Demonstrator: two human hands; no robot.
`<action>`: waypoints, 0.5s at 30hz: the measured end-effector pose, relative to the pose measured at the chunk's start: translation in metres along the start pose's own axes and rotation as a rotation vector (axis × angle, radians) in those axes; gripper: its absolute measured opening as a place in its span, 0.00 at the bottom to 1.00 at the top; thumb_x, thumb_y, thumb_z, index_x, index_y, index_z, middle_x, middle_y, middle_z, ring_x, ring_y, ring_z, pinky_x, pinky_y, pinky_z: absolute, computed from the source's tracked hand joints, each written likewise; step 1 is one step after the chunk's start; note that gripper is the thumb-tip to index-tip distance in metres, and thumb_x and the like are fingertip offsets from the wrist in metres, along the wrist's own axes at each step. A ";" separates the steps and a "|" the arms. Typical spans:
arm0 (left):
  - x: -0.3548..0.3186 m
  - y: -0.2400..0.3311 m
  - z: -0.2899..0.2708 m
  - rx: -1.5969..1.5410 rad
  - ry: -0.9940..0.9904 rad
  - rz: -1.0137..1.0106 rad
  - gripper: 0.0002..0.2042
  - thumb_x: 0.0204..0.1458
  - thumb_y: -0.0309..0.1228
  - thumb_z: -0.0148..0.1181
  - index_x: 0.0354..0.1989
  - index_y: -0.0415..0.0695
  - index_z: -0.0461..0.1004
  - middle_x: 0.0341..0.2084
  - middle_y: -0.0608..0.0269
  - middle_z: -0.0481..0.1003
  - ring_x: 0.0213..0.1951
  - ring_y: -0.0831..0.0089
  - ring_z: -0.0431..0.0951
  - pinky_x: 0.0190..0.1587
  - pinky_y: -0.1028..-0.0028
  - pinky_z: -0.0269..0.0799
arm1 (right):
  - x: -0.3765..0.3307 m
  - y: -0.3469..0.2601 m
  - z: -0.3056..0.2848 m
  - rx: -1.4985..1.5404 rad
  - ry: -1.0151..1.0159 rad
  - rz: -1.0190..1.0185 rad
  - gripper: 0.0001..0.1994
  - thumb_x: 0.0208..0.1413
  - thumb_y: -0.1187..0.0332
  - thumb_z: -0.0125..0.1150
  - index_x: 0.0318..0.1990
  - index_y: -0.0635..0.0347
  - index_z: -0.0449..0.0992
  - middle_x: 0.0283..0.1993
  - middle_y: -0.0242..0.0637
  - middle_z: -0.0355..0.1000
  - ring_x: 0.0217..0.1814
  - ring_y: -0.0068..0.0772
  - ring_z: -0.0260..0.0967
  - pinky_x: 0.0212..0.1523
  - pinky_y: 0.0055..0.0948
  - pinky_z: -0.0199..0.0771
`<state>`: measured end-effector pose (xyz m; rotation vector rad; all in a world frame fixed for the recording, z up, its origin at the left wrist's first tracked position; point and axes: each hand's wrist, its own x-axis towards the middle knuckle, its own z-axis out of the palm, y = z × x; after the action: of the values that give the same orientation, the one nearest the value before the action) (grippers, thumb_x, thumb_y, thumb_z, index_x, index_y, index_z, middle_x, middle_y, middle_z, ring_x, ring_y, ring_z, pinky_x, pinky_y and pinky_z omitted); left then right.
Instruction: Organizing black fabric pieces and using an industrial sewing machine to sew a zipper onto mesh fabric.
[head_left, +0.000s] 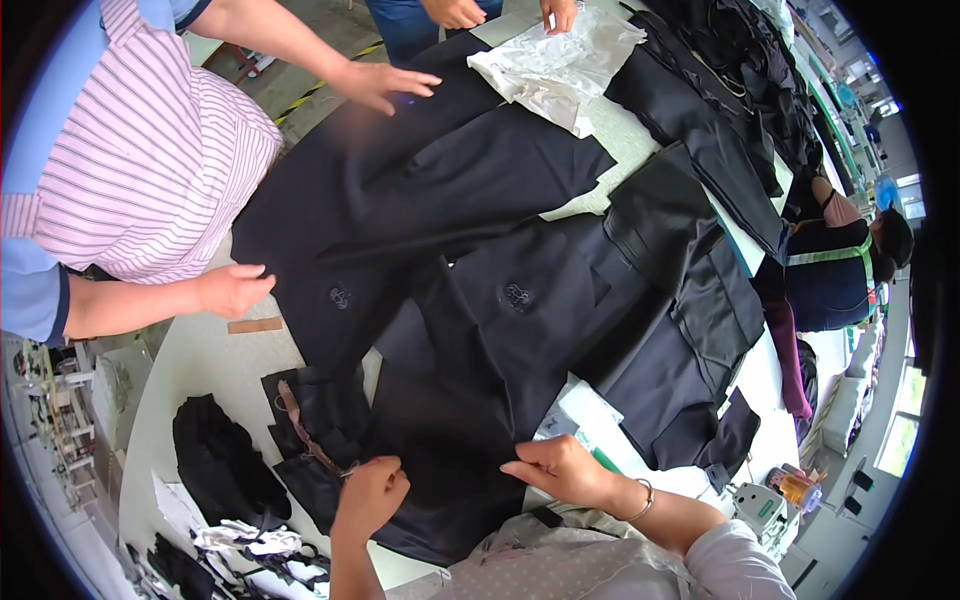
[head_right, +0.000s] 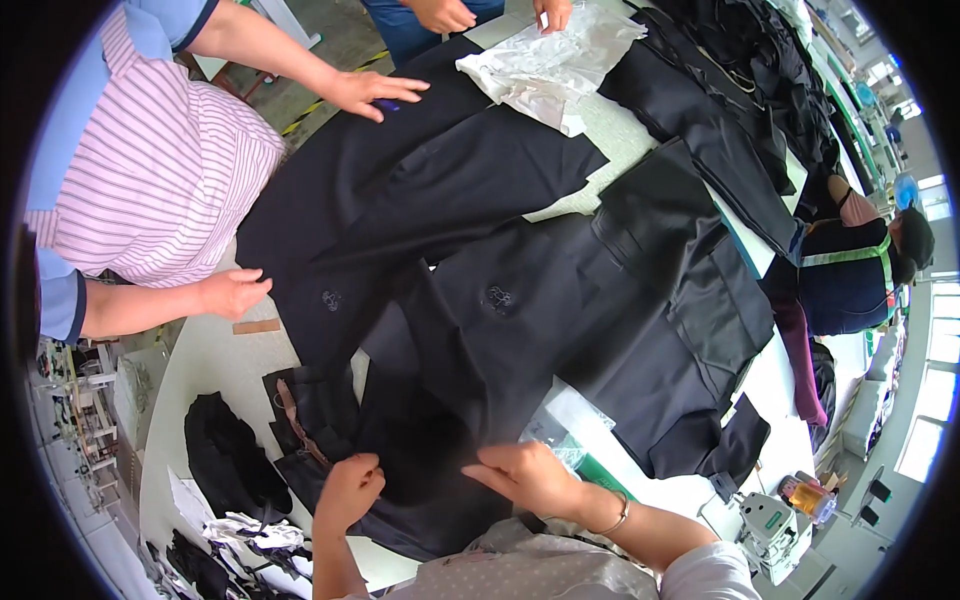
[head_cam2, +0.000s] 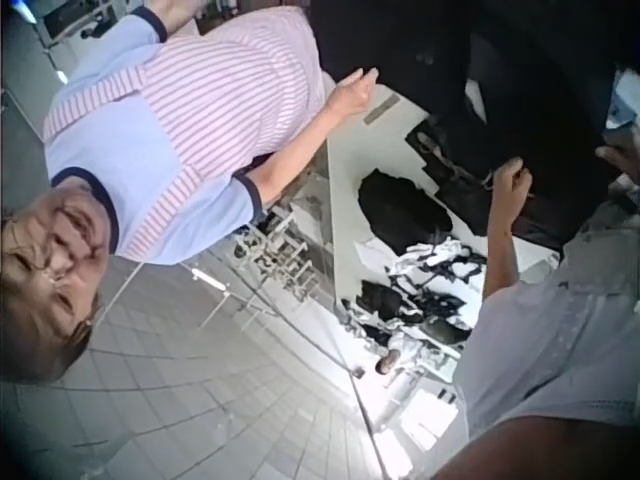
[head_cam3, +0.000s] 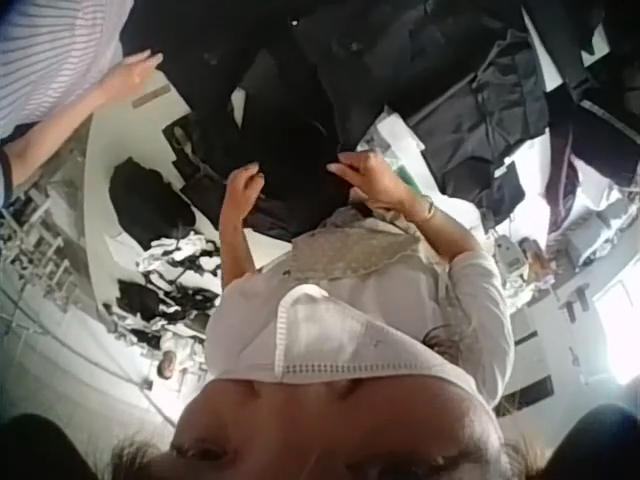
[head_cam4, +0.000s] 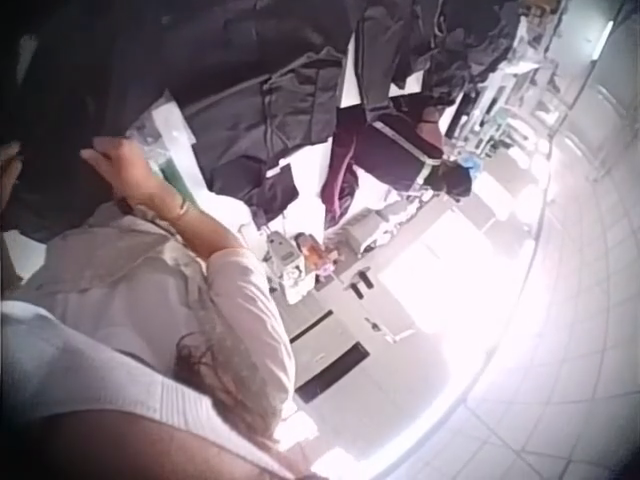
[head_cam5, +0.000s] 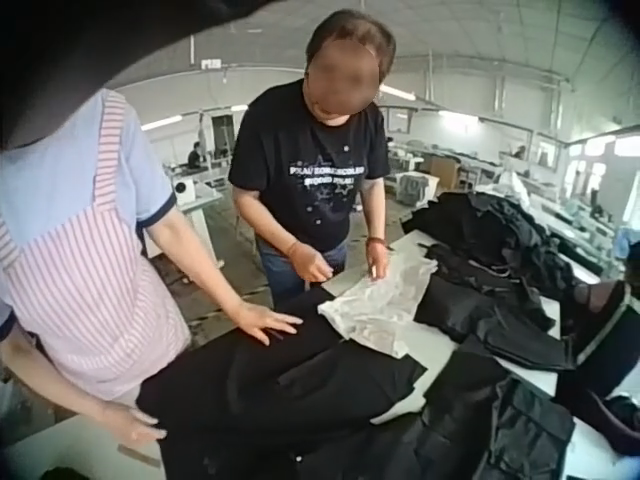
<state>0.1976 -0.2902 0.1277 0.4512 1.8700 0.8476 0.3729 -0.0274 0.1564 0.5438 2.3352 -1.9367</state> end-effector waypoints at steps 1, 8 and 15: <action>0.006 0.027 -0.001 0.424 0.115 0.013 0.06 0.49 0.18 0.54 0.35 0.40 0.74 0.32 0.60 0.72 0.32 0.70 0.74 0.33 0.72 0.68 | 0.012 -0.010 -0.003 0.000 0.001 0.003 0.20 0.61 0.65 0.66 0.22 0.64 0.65 0.17 0.41 0.56 0.18 0.40 0.51 0.21 0.36 0.58; 0.054 0.189 -0.020 0.491 -0.345 0.804 0.27 0.39 0.18 0.61 0.53 0.51 0.76 0.48 0.66 0.77 0.60 0.65 0.71 0.71 0.54 0.44 | 0.037 -0.072 -0.013 0.020 -0.212 -0.406 0.14 0.61 0.66 0.63 0.28 0.62 0.68 0.24 0.43 0.65 0.26 0.51 0.66 0.26 0.42 0.67; 0.128 0.163 -0.081 0.619 -0.027 0.794 0.13 0.36 0.23 0.65 0.34 0.44 0.80 0.32 0.64 0.79 0.43 0.61 0.78 0.58 0.62 0.64 | 0.057 -0.089 -0.125 0.198 -0.030 -0.112 0.14 0.68 0.62 0.57 0.32 0.63 0.72 0.27 0.25 0.60 0.30 0.15 0.55 0.30 0.23 0.61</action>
<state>0.0590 -0.1257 0.1857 1.6516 1.9071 0.7165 0.3146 0.0924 0.2509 0.4005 2.2153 -2.2251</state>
